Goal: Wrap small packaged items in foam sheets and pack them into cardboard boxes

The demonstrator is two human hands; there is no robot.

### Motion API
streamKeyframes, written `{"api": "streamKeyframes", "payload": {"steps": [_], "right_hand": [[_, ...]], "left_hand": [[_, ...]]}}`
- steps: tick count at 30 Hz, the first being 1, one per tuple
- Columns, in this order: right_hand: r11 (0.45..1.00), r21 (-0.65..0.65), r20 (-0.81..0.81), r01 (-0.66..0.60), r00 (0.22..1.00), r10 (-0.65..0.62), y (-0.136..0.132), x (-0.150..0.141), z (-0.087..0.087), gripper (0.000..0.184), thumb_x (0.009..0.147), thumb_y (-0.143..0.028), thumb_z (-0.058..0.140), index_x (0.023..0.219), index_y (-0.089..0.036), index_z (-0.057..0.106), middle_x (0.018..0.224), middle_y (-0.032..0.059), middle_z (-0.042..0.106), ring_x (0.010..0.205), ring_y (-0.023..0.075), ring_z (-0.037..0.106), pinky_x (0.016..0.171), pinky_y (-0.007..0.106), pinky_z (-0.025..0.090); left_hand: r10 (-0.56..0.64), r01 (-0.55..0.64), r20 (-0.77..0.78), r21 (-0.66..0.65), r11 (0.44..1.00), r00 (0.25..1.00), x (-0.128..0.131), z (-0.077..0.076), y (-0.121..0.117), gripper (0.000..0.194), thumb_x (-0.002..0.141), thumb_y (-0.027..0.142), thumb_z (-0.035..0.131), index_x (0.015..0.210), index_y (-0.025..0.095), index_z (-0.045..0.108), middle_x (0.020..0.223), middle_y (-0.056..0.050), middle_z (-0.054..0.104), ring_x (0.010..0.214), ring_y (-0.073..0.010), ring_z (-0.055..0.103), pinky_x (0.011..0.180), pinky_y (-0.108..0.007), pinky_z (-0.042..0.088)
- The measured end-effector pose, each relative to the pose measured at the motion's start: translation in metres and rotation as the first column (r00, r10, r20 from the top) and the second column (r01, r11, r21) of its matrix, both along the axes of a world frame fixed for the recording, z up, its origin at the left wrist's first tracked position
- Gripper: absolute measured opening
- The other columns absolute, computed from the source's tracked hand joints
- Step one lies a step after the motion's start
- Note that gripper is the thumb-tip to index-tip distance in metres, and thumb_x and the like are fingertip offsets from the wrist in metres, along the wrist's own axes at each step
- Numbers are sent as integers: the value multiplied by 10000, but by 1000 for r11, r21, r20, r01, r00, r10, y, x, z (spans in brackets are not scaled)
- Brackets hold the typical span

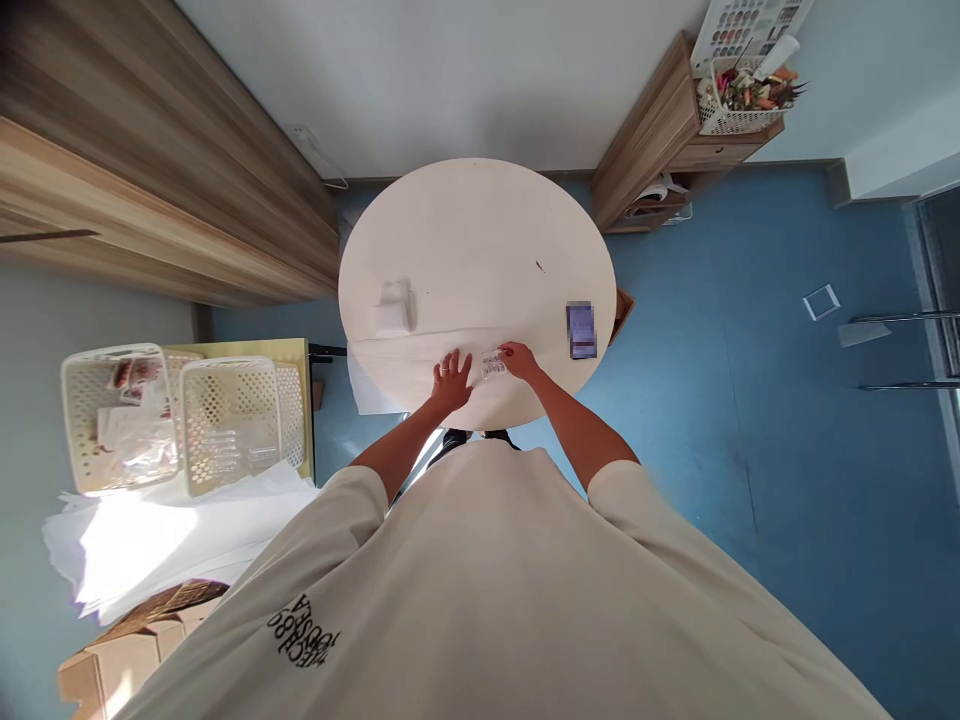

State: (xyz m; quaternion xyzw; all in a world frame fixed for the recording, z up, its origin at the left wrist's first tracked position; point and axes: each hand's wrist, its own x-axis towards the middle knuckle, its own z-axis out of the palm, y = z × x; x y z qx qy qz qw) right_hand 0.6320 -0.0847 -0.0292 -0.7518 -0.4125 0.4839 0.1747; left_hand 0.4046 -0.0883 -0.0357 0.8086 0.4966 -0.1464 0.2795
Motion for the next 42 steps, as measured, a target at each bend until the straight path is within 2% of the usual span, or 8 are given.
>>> {"api": "streamKeyframes", "payload": {"steps": [5,9,12,16,21,26,36,42], "right_hand": [[995,-25,92,-92,991,94,-6,-12,1,230,924,-248,586,1109,-228,722,1123,62,753,987,220,680,844,317,530],[982,-39,221,-184,957,188,1,-14,2,351,970,-212,534,1298,-209,659,1359,143,644,1096,264,660,887,365,536],[966,-56,266,-252,929,257,5,-15,0,477,1003,-211,493,1477,-212,552,1439,161,569,1200,283,617,922,375,526],[936,-147,279,-319,895,349,6,-14,-3,606,1056,-238,459,1649,-231,336,1521,165,477,1236,275,566,929,356,498],[926,-177,286,-333,883,372,2,-12,-7,575,1082,-254,444,1645,-230,326,1523,167,451,1233,271,553,921,340,479],[943,-171,303,-287,895,327,-4,-10,-6,547,1083,-304,419,1623,-248,359,1498,173,477,1190,298,607,891,378,517],[957,-186,456,-225,842,286,-35,-1,1,442,1042,-243,484,1481,-194,469,1354,198,634,1167,339,648,883,402,505],[959,-235,435,-156,865,248,-49,4,5,276,1079,-243,428,1329,-198,536,1181,159,721,1030,308,692,795,374,471]], "left_hand": [[41,-42,26,17,999,999,-8,11,-8,819,972,267,534,1733,218,236,1800,-167,196,1659,-359,197,1309,-589,221],[227,-225,-25,77,971,973,-27,15,-11,692,1007,260,492,1679,221,330,1701,-191,387,1543,-367,406,1220,-539,384],[341,-330,-97,110,938,935,-42,13,-7,593,1018,266,494,1604,214,421,1572,-210,520,1441,-383,504,1138,-515,461],[379,-367,-162,102,925,911,-53,8,1,441,1026,210,505,1467,204,521,1446,-194,596,1347,-349,572,1072,-454,497],[322,-313,-152,79,946,934,-52,8,2,302,1029,107,450,1241,222,633,1233,-153,670,1175,-296,659,990,-411,517],[219,-201,-102,168,965,970,-45,25,7,310,1038,95,421,1217,219,642,1244,-150,639,1077,-267,675,899,-368,526],[-14,34,-69,297,954,998,-8,51,94,364,1010,46,403,1236,201,643,1252,-163,638,1007,-257,702,809,-358,542],[-164,153,16,283,947,986,33,60,122,440,954,57,516,1353,220,603,1473,-184,593,1142,-292,712,935,-430,581]]}}
